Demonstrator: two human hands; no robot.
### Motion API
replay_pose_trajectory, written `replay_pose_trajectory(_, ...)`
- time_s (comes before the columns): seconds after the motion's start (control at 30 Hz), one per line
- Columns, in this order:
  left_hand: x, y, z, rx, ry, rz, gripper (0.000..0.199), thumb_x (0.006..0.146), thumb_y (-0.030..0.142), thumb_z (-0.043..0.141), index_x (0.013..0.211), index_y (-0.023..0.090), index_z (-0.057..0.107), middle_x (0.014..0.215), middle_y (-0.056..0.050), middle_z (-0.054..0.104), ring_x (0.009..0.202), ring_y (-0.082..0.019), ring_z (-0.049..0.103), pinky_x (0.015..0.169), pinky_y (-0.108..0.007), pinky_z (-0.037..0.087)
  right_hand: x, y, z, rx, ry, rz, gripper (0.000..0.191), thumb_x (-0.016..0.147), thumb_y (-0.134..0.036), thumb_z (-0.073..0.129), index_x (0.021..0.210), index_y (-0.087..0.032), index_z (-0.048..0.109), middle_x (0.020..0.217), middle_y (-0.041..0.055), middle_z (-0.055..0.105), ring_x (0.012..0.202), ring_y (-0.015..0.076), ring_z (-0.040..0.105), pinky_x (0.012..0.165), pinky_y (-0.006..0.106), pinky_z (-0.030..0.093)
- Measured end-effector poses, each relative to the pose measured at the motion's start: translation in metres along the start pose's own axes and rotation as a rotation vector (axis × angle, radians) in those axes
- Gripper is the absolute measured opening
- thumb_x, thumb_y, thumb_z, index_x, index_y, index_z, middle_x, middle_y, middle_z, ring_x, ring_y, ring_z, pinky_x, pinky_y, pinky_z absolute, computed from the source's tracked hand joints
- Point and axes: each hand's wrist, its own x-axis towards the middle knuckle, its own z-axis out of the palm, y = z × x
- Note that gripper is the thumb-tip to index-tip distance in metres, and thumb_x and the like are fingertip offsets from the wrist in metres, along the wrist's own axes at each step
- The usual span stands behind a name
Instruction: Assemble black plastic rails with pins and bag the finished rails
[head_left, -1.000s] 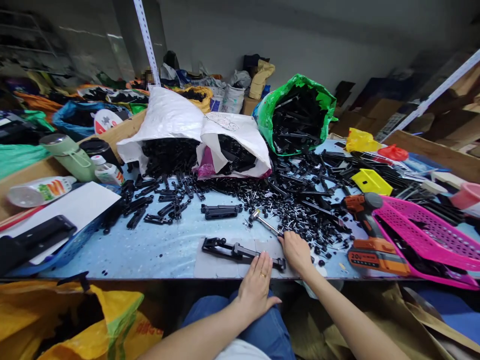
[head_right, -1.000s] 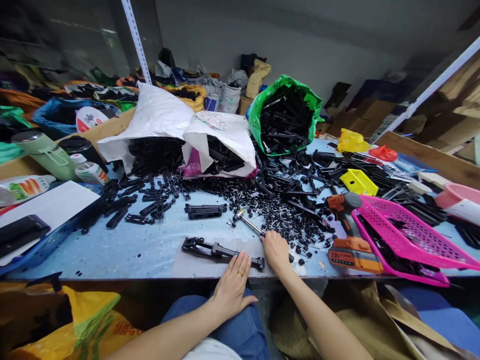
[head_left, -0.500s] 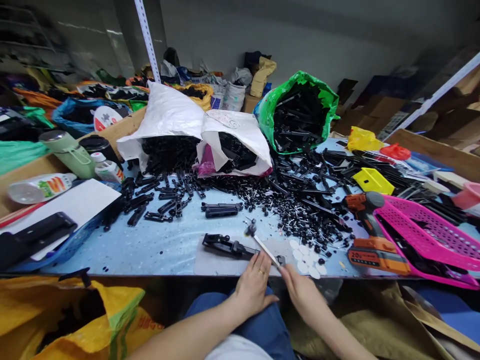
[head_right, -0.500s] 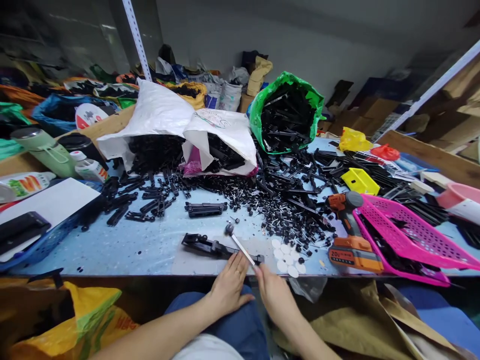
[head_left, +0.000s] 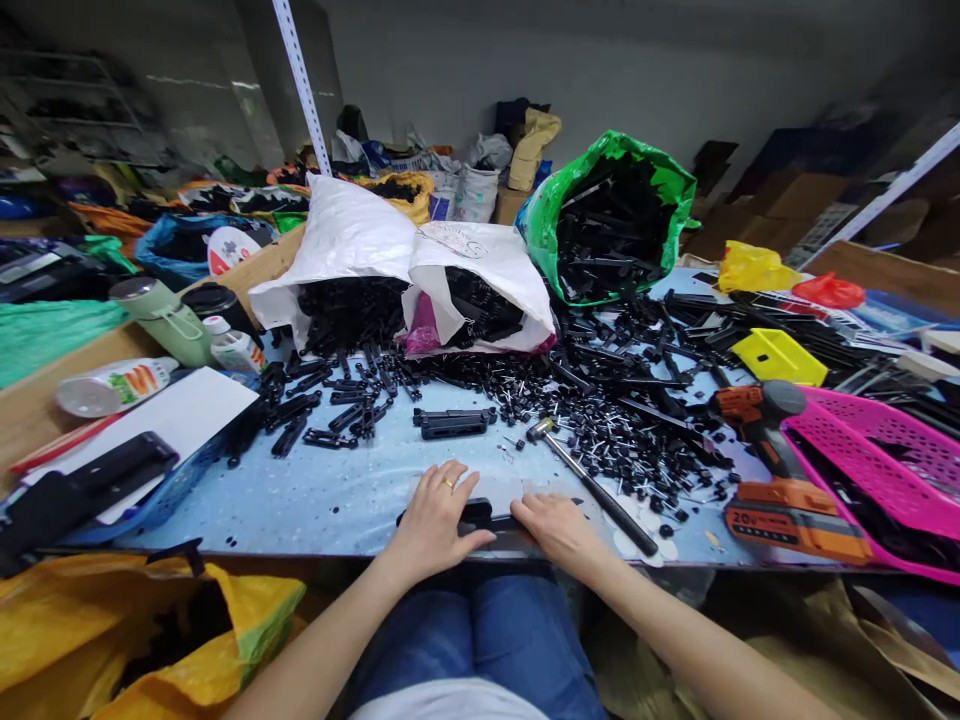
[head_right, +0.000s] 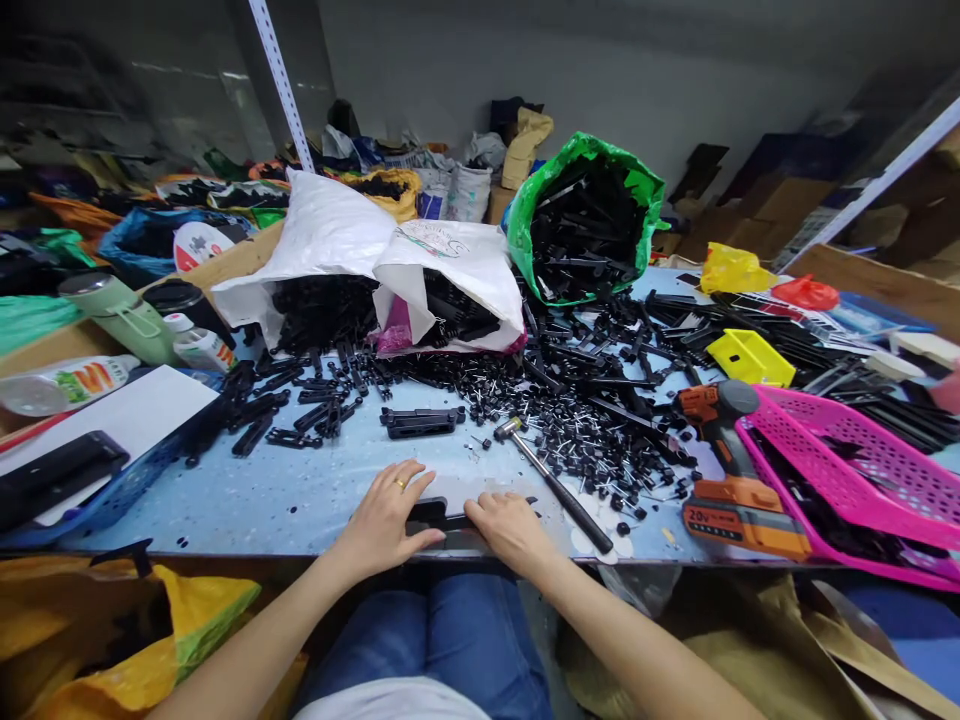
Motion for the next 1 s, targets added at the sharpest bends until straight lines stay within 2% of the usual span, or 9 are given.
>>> replay_pose_trajectory(0.07,0.001,-0.003,0.008,-0.044,-0.035,0.052,0.063,0.064,0.05,0.066,0.113,0.014,0.049,0.106,-0.013,0.059,0.101,-0.029,0.054,0.085,-0.042,0.044,0.0,-0.001,-0.013,-0.105,0.0,-0.017,0.008,0.086,-0.017,0.047,0.089,-0.018,0.054,0.076,0.0043,0.059,0.068,0.0189,0.057,0.058,0.029,0.037)
replay_pose_trajectory(0.23,-0.002,-0.009,0.028,-0.121,0.011,0.066,0.045,0.073,0.041,0.059,0.108,0.014,0.049,0.093,-0.01,0.063,0.085,-0.024,0.059,0.074,-0.036,0.048,-0.004,-0.005,-0.046,-0.199,0.044,-0.031,0.012,0.084,-0.008,0.045,0.088,-0.016,0.053,0.077,0.0057,0.057,0.067,0.02,0.056,0.056,0.03,0.035)
replay_pose_trajectory(0.4,0.001,-0.012,0.024,-0.174,-0.015,0.064,0.047,0.074,0.048,0.056,0.108,0.016,0.049,0.093,-0.009,0.062,0.084,-0.024,0.059,0.069,-0.034,0.049,0.002,0.002,-0.044,-0.103,-0.012,0.001,0.006,0.085,-0.018,0.05,0.084,-0.016,0.056,0.078,0.0066,0.059,0.07,0.0196,0.057,0.056,0.029,0.034)
replay_pose_trajectory(0.47,0.017,-0.012,0.02,-0.195,-0.056,0.027,0.042,0.079,0.044,0.051,0.111,0.017,0.048,0.098,-0.009,0.06,0.091,-0.023,0.057,0.073,-0.033,0.048,0.003,0.009,-0.032,-0.041,-0.056,0.027,0.014,0.083,-0.03,0.055,0.084,-0.016,0.058,0.079,0.0065,0.06,0.072,0.0198,0.057,0.056,0.028,0.034)
replay_pose_trajectory(0.57,0.062,-0.007,0.025,-0.137,-0.11,0.0,0.027,0.086,0.019,0.039,0.109,0.016,0.051,0.101,-0.009,0.059,0.096,-0.021,0.054,0.082,-0.033,0.045,0.001,0.02,-0.012,0.053,-0.062,0.045,0.028,0.082,-0.043,0.053,0.08,-0.016,0.06,0.079,0.0063,0.062,0.077,0.0201,0.057,0.062,0.028,0.036)
replay_pose_trajectory(0.63,0.097,0.0,0.038,-0.088,-0.206,0.038,0.03,0.08,0.007,0.041,0.105,0.017,0.055,0.097,-0.009,0.059,0.091,-0.022,0.056,0.078,-0.033,0.046,0.0,0.03,-0.004,0.137,-0.016,0.072,0.031,0.086,-0.043,0.045,0.079,-0.017,0.061,0.079,0.0052,0.062,0.079,0.0185,0.056,0.067,0.027,0.037)
replay_pose_trajectory(0.77,0.139,0.014,0.061,-0.127,-0.219,0.022,0.017,0.073,0.003,0.05,0.079,0.014,0.062,0.08,-0.007,0.062,0.077,-0.02,0.061,0.07,-0.029,0.048,0.018,0.061,-0.009,0.165,0.115,0.301,0.028,0.092,-0.029,0.035,0.087,-0.018,0.06,0.085,0.0047,0.063,0.084,0.0162,0.054,0.073,0.025,0.038)
replay_pose_trajectory(0.87,0.13,0.011,0.054,-0.161,-0.149,-0.04,0.014,0.072,0.002,0.052,0.073,0.013,0.061,0.08,-0.008,0.062,0.075,-0.019,0.062,0.071,-0.029,0.049,0.049,0.085,-0.014,0.094,0.147,0.432,0.025,0.092,-0.025,0.034,0.094,-0.017,0.058,0.095,0.0061,0.061,0.092,0.0166,0.052,0.078,0.024,0.037)
replay_pose_trajectory(1.0,0.071,-0.015,0.021,-0.267,0.051,-0.224,0.017,0.083,0.018,0.045,0.085,0.013,0.061,0.084,-0.008,0.064,0.078,-0.017,0.062,0.071,-0.029,0.051,0.091,0.097,-0.004,0.097,0.106,0.477,0.018,0.084,-0.022,0.047,0.095,-0.013,0.058,0.095,0.011,0.061,0.093,0.0225,0.053,0.074,0.028,0.039)
